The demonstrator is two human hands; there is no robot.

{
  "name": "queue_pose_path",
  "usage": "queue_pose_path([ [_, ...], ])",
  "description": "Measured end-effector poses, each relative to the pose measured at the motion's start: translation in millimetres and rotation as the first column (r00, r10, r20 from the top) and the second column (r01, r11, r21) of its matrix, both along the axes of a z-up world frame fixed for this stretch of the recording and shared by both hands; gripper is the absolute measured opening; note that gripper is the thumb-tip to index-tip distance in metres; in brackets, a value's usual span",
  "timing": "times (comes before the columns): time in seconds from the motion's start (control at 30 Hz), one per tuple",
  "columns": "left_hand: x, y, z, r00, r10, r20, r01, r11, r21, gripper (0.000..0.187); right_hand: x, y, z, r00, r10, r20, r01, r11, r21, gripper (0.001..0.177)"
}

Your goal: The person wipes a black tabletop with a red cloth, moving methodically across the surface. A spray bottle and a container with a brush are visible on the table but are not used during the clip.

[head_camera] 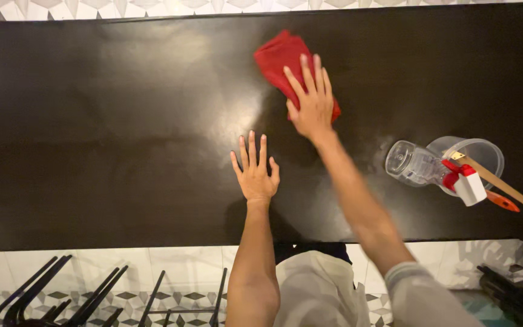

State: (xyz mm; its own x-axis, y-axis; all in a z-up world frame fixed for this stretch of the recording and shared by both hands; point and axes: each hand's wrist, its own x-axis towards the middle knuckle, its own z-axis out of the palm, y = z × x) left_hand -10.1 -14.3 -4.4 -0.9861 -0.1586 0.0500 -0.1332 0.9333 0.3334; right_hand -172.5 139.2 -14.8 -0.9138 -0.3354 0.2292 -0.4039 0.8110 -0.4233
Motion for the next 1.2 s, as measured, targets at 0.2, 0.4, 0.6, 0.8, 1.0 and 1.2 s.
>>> queue_pose_path([
  [0.2,3.0,1.7,-4.8,1.0,0.0,0.012,0.0,1.0,-0.011,0.063,-66.0,86.5,-0.8,0.992,-0.123,0.009,0.122,0.99,0.071,0.074],
  [0.4,1.2,1.9,-0.2,1.0,0.001,-0.009,-0.001,1.0,-0.008,0.064,17.1,35.1,-12.1,0.813,-0.571,-0.111,0.565,0.821,-0.083,0.08],
  [0.6,2.6,3.6,2.1,1.0,-0.004,-0.028,0.004,1.0,-0.011,0.064,4.1,2.7,-4.5,0.999,-0.005,0.037,0.005,1.0,-0.015,0.08],
  [0.8,3.4,2.8,-7.7,1.0,-0.001,-0.01,0.001,1.0,-0.026,0.064,-56.0,91.5,-7.8,0.983,-0.173,-0.057,0.17,0.984,-0.051,0.073],
  [1.0,0.6,2.9,-5.0,0.999,-0.007,0.046,0.008,1.0,-0.027,0.066,21.4,20.1,-23.8,0.763,-0.644,-0.057,0.64,0.765,-0.069,0.071],
  [1.2,6.7,6.5,-3.2,1.0,0.0,0.005,0.001,1.0,-0.031,0.064,15.6,3.5,-7.1,0.968,-0.24,0.071,0.243,0.969,-0.046,0.078],
])
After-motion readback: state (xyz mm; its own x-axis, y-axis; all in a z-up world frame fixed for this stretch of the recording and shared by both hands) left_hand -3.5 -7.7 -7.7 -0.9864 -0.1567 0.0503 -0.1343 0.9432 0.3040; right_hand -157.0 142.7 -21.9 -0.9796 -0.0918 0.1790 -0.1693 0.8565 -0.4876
